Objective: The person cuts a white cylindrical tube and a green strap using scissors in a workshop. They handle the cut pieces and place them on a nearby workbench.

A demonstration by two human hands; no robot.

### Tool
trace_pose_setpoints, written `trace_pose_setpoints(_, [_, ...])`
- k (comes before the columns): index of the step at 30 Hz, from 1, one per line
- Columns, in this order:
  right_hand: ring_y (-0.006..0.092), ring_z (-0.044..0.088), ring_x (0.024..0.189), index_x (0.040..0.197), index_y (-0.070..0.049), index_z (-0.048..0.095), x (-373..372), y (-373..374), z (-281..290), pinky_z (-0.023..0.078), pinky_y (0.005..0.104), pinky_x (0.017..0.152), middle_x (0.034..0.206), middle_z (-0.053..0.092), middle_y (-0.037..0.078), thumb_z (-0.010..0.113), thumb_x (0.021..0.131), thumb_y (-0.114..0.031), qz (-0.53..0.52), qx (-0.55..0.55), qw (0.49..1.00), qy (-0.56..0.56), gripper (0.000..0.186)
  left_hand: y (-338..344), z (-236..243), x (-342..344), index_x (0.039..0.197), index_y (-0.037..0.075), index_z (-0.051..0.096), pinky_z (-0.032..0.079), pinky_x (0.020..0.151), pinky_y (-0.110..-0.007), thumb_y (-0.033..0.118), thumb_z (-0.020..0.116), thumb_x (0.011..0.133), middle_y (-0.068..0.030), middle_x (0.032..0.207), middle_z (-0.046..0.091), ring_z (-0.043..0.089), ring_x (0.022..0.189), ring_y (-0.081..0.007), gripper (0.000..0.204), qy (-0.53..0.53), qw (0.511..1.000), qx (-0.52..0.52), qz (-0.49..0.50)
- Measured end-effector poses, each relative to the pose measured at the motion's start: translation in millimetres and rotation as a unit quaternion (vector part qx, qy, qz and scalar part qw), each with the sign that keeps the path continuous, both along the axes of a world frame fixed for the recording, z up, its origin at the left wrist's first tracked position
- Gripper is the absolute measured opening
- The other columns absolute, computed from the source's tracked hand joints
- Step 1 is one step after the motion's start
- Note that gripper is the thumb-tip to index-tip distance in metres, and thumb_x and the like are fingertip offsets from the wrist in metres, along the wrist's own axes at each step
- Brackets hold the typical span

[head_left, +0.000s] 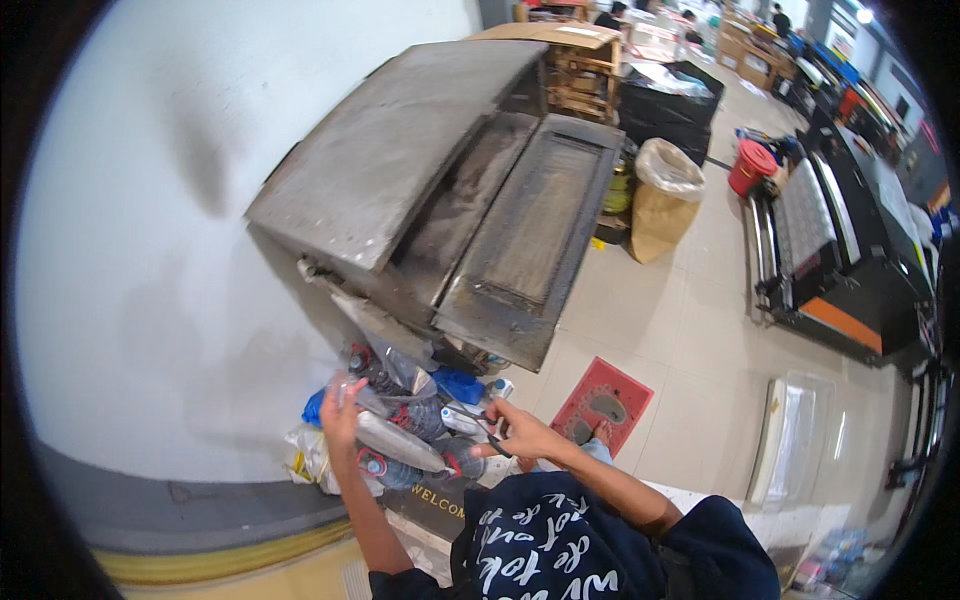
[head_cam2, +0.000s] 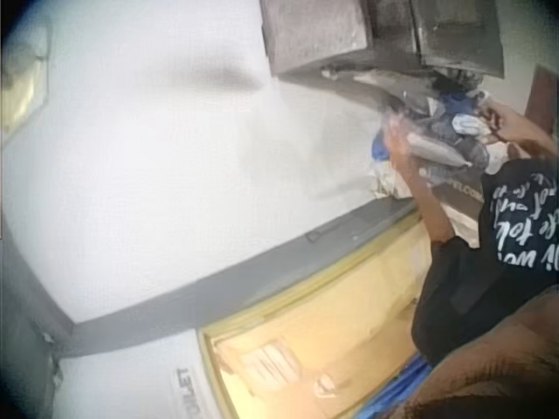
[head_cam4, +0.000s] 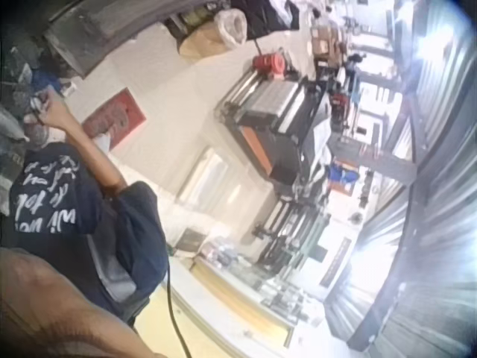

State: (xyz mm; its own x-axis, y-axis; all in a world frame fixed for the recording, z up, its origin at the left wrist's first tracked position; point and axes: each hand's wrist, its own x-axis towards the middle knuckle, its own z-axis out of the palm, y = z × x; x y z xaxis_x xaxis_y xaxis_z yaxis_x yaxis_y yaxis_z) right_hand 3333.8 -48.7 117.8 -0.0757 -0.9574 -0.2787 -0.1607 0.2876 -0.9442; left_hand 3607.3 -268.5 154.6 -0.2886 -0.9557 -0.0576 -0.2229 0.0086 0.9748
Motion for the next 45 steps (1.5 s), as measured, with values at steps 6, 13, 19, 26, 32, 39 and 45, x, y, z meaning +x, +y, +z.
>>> trace_pose_setpoints(6, [0.0423, 0.069, 0.101, 0.115, -0.005, 0.056, -104.4, 132.5, -148.4, 0.053, 0.0483, 0.088, 0.105, 0.07, 0.025, 0.087, 0.067, -0.053, -0.249, 0.2, 0.931, 0.175, 0.074, 31.5, 38.6, -33.8, 0.146, 0.006, 0.042, 0.036, 0.055, -0.02, 0.027, 0.065, 0.101, -0.0002, 0.073, 0.062, 0.041, 0.056, -0.0045, 0.054, 0.049, 0.984, 0.062, 0.159])
trace_pose_setpoints(13, [0.0292, 0.075, 0.091, 0.097, -0.002, 0.07, -121.4, 505.2, -364.8, 0.059, 0.0426, 0.078, 0.093, 0.075, 0.015, 0.091, 0.066, -0.034, -0.41, 0.592, 0.682, 0.126, 0.05, 137.7, 68.1, -147.8, 0.107, 0.007, 0.064, 0.038, 0.06, -0.022, 0.04, 0.053, 0.104, 0.0038, 0.085, 0.061, 0.05, 0.071, -0.0042, 0.034, -0.177, 0.892, 0.239, -0.34])
trace_pose_setpoints(19, [0.0219, 0.073, 0.059, 0.079, 0.004, 0.073, -136.0, 595.0, -354.2, 0.059, 0.0348, 0.056, 0.072, 0.075, 0.013, 0.092, 0.069, -0.031, -0.419, 0.577, 0.699, -0.053, 0.042, 241.9, 22.8, -340.3, 0.128, 0.009, 0.053, 0.042, 0.075, -0.02, 0.026, 0.057, 0.105, 0.0013, 0.1, 0.057, 0.051, 0.084, -0.0055, 0.029, -0.148, 0.755, 0.377, -0.516])
trace_pose_setpoints(26, [0.0266, 0.072, 0.069, 0.067, -0.006, 0.075, -311.3, 463.1, -374.9, 0.055, 0.043, 0.069, 0.069, 0.071, 0.015, 0.068, 0.075, -0.074, -0.229, 0.456, 0.86, 0.002, 0.069, 301.2, 4.5, -507.3, 0.141, 0.013, 0.045, 0.048, 0.08, -0.025, 0.013, 0.063, 0.101, -0.0025, 0.113, 0.059, 0.056, 0.085, -0.0096, 0.044, -0.132, 0.711, 0.315, -0.614])
trace_pose_setpoints(32, [0.025, 0.068, 0.056, 0.07, -0.008, 0.068, -452.2, 349.0, -267.3, 0.055, 0.0399, 0.058, 0.063, 0.068, 0.012, 0.075, 0.075, -0.044, -0.35, 0.167, 0.908, 0.157, 0.037, 300.8, -12.6, -622.6, 0.111, 0.0, 0.062, 0.045, 0.099, -0.031, 0.025, 0.046, 0.109, -0.0063, 0.104, 0.067, 0.063, 0.107, -0.0166, 0.03, -0.062, 0.699, 0.242, -0.671])
trace_pose_setpoints(39, [0.0124, 0.057, 0.049, 0.062, -0.009, 0.059, -586.9, 339.3, -207.5, 0.044, 0.0283, 0.049, 0.061, 0.065, 0.004, 0.082, 0.082, -0.05, -0.471, 0.126, 0.852, -0.191, 0.051, 291.2, -64.0, -803.2, 0.113, 0.003, 0.061, 0.048, 0.069, -0.024, 0.027, 0.056, 0.105, -0.0078, 0.093, 0.068, 0.058, 0.077, -0.0124, 0.026, -0.067, 0.722, 0.279, -0.63])
trace_pose_setpoints(45, [0.0091, 0.054, 0.048, 0.074, -0.006, 0.061, -752.7, 325.6, -67.9, 0.038, 0.0231, 0.044, 0.064, 0.064, 0.003, 0.074, 0.093, -0.026, -0.555, -0.084, 0.797, -0.224, 0.03, 335.6, -66.0, -1005.5, 0.128, 0.002, 0.056, 0.049, 0.07, -0.024, 0.042, 0.073, 0.094, -0.0082, 0.096, 0.067, 0.062, 0.085, -0.0141, 0.055, -0.179, 0.683, 0.237, -0.667])
